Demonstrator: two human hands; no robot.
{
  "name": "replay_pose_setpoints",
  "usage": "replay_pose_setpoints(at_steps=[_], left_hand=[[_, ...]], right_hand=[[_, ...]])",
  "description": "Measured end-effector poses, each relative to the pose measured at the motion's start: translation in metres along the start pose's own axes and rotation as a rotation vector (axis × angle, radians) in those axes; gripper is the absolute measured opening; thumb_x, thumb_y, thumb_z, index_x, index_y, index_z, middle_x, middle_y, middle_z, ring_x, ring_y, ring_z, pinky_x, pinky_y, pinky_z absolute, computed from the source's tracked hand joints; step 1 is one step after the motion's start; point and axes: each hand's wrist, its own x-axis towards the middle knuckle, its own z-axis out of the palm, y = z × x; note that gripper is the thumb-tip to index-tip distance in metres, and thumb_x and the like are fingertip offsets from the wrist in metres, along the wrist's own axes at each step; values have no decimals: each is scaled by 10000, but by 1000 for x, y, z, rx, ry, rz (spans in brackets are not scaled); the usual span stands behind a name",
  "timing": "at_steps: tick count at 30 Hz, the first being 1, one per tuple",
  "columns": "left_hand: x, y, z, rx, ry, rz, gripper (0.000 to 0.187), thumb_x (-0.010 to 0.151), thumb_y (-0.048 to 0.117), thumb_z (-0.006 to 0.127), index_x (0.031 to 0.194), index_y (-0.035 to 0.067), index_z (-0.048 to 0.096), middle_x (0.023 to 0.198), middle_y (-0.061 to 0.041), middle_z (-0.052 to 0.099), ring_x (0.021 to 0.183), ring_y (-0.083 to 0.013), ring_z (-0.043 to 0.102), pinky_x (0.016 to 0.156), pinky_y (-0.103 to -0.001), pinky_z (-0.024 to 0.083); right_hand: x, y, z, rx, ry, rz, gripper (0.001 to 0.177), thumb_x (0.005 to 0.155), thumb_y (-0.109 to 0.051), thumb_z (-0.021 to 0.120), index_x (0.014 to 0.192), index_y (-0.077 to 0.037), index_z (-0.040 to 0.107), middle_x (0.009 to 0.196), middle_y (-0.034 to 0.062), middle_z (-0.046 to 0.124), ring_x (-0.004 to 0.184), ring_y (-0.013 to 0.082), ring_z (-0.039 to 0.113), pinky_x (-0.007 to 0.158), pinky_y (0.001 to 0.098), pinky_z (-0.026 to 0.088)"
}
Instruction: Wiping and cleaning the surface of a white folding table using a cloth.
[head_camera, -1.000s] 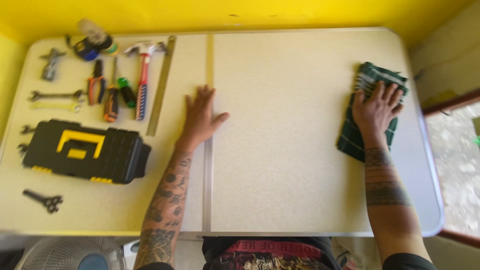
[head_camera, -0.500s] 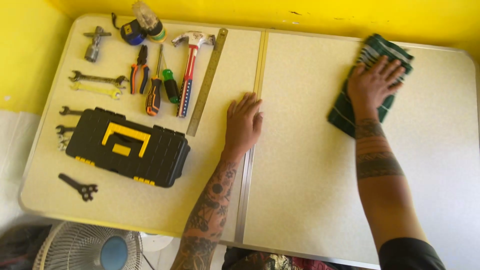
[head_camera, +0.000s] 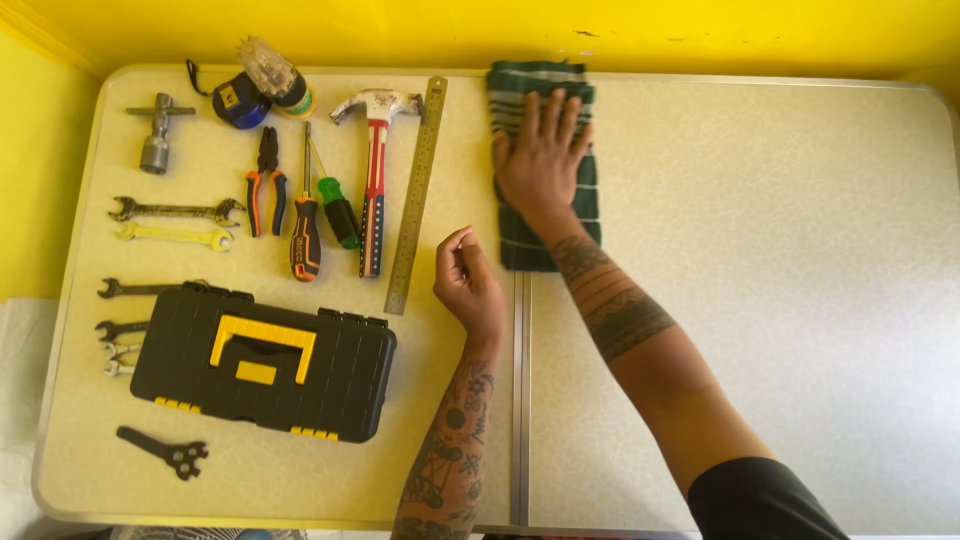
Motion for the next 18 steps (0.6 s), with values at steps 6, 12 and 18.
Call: replay_pose_setpoints(at_steps=[6,12,18], left_hand=[[4,-10,-4,-138,27,-40,143,1066,77,579,1105,-15,681,796,52,561,647,-24,427,557,-209,344],[9,-8,-6,-183,57,-114,142,1045,86,584,1098,-7,678,754,54,540,592,-30,412,512,-211,315],[13,-3,-7,-175,53,-120,140,1041,109,590,1085,5,673,755,45,555,583,-38,421,514,-212,335]], right_hand=[[-12,1,2,40,63,-242,750,1025,-593,352,1617,-134,309,1699,198,156,1565,421,64,1240,621,24],[-48,21,6,47,114,-408,725,1027,-595,419,1598,-150,369,1697,173,226,1578,392,117,1248,608,48],[-95,35,-11,85,91,-466,724,1018,-596,428,1593,-160,378,1687,155,255,1571,380,149,1248,593,62]])
